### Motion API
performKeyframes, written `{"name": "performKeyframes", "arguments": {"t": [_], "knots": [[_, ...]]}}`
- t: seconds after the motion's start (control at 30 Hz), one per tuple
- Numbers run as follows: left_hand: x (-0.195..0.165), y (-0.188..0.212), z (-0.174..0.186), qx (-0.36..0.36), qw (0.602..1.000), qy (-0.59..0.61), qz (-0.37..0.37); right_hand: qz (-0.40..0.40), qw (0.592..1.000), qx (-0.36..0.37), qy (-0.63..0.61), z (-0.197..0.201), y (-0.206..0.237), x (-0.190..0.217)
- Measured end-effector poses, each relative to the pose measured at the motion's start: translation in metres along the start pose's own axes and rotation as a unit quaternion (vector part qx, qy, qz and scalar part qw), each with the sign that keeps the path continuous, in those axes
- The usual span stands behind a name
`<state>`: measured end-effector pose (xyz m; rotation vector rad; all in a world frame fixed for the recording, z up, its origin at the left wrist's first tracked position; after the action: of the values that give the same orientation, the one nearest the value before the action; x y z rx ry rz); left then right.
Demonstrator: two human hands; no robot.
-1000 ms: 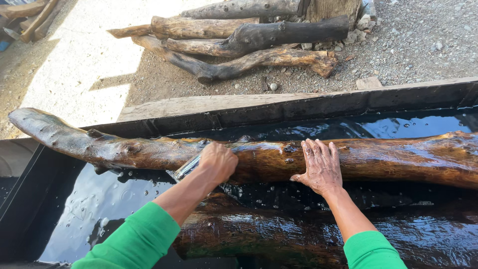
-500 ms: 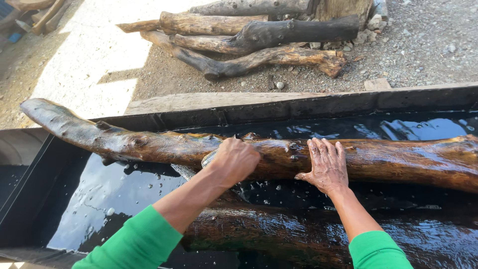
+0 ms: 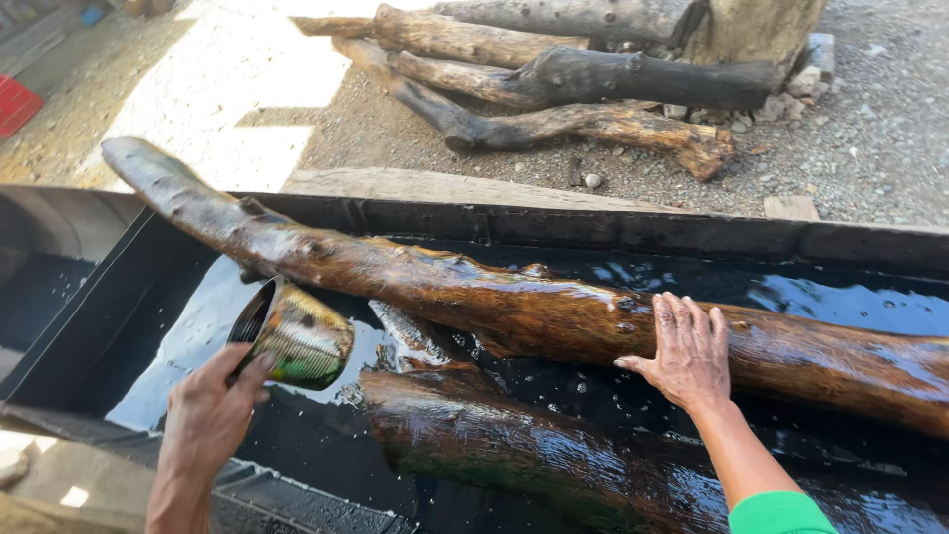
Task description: The person pours a dark liquid from a metal cup onto two large logs submerged in a water-filled trough and rubs the liquid into the wood with their hands. The person repeats this process along the length of the logs, ensuring the surface is saturated.
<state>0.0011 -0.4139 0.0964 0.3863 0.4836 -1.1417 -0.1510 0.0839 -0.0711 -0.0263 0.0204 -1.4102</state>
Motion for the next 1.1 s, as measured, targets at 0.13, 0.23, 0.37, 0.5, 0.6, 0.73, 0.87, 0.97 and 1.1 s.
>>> {"name": "performKeyframes", "arguments": {"t": [0.13,0.23,0.37,0.5,0.6,0.73,0.87,0.97,1.1], "knots": [[0.085,0.028,-0.042,-0.049,0.967,0.247,0.021,0.009,1.000,-0.013,0.022,-0.009,-0.005,0.006],[0.131,0.050,-0.077,-0.059,0.938,0.333,0.069,0.022,0.999,-0.024,0.008,-0.014,-0.005,0.008],[0.165,0.056,-0.107,-0.071,0.893,0.428,0.121,0.009,0.999,-0.001,0.042,-0.014,-0.012,0.020],[0.193,0.028,-0.115,-0.029,0.823,0.550,0.141,-0.030,0.997,-0.051,0.039,-0.019,0.001,0.059],[0.216,-0.001,-0.114,0.052,0.808,0.563,0.166,0.005,0.988,-0.119,-0.098,-0.027,0.029,0.117],[0.246,-0.031,-0.100,0.170,0.816,0.535,0.137,-0.038,0.953,-0.086,-0.288,-0.055,0.066,0.203],[0.257,-0.056,-0.095,0.279,0.821,0.462,0.187,-0.129,0.937,-0.086,-0.313,-0.062,0.067,0.250],[0.259,-0.068,-0.088,0.335,0.825,0.389,0.235,-0.184,0.938,-0.041,-0.289,-0.054,0.068,0.264],[0.260,-0.080,-0.086,0.356,0.846,0.340,0.206,-0.235,0.935,-0.007,-0.265,-0.041,0.068,0.275]]}}
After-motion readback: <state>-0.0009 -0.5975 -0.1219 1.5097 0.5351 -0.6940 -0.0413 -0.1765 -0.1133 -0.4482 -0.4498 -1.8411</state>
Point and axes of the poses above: each hand's wrist, its own y-axis away from the middle knuckle, its own z-axis out of the back of the hand, x = y × z, the point moved 2 cm from there along -y, towards the middle knuckle, and after that the axes turned 10 degrees about x, right-handed, at the moved point
